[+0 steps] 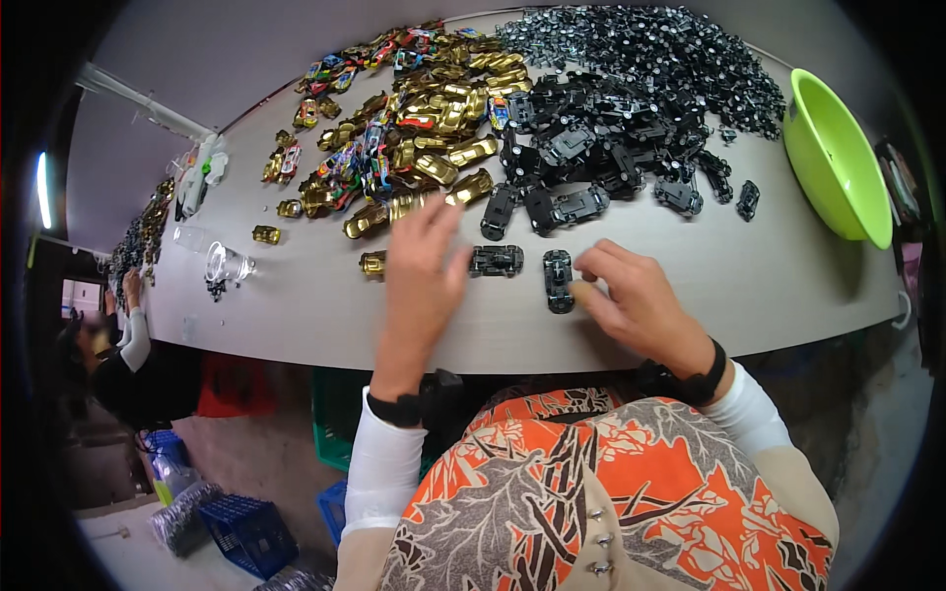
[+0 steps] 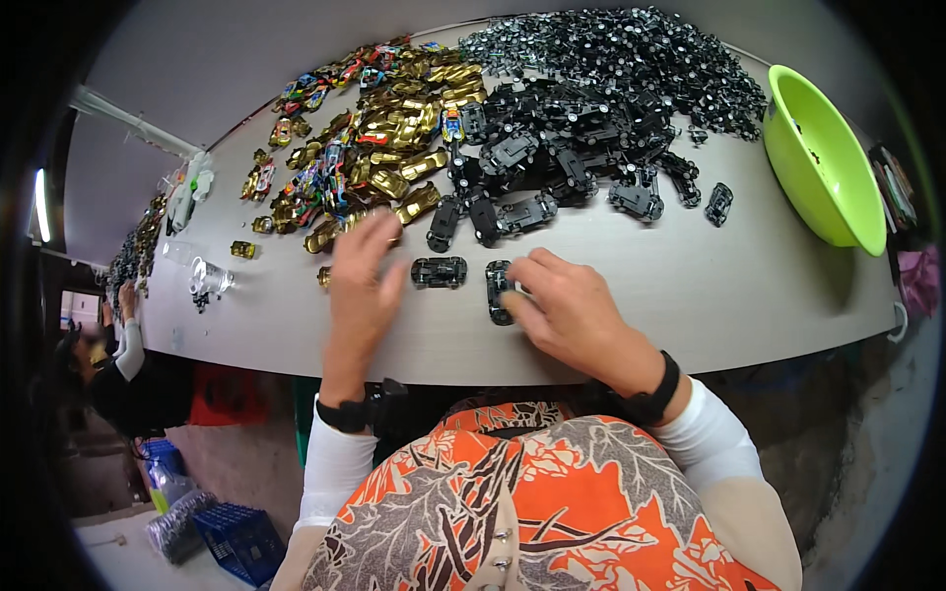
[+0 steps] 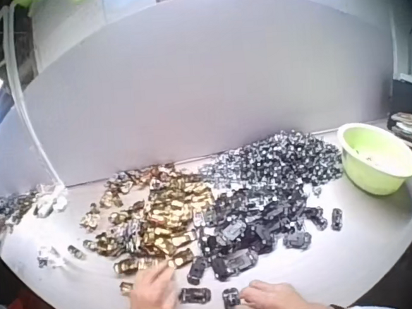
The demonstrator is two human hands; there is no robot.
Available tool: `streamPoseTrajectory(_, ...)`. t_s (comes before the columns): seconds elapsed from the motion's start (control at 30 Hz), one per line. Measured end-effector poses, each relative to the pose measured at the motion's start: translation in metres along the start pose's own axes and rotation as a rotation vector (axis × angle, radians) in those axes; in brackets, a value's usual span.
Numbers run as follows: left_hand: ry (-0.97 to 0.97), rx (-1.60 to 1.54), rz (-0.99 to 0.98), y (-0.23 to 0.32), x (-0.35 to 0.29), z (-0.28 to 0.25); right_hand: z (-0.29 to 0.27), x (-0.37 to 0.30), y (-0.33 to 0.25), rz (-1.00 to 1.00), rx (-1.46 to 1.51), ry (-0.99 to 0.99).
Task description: The person assembles small toy cars by hand at a workbench. They pick up black chassis and gold car bodies from piles on the table, fit the bodies onto the chassis, and place the completed units back on the table. The process is repeated continuously throughout the clip.
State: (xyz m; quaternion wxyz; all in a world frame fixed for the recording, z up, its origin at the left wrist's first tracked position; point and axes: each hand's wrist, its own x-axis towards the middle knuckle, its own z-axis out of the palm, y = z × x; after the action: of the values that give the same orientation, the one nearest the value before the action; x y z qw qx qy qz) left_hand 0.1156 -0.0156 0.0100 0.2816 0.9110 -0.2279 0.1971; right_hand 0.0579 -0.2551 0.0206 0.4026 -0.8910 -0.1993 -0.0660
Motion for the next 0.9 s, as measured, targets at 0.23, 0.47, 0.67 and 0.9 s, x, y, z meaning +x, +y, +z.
streamPoseTrajectory(0.23,-0.130,-0.039,-0.045,0.015,-0.023,0.013,0.028,0.013,-0.014,0.113,-0.321,-0.125)
streamPoseTrajectory(0.47,0.017,-0.403,-0.263,0.022,-0.034,0.008,0.012,0.014,0.003,0.048,-0.087,-0.046)
streamPoseTrajectory(0.67,-0.028,-0.580,-0.386,0.018,-0.050,0.000,0.023,0.053,-0.014,-0.171,-0.007,-0.016)
streamPoseTrajectory(0.9,0.009,-0.835,-0.692,0.006,-0.079,-0.018,0.091,0.128,-0.017,-0.455,-0.277,-0.077)
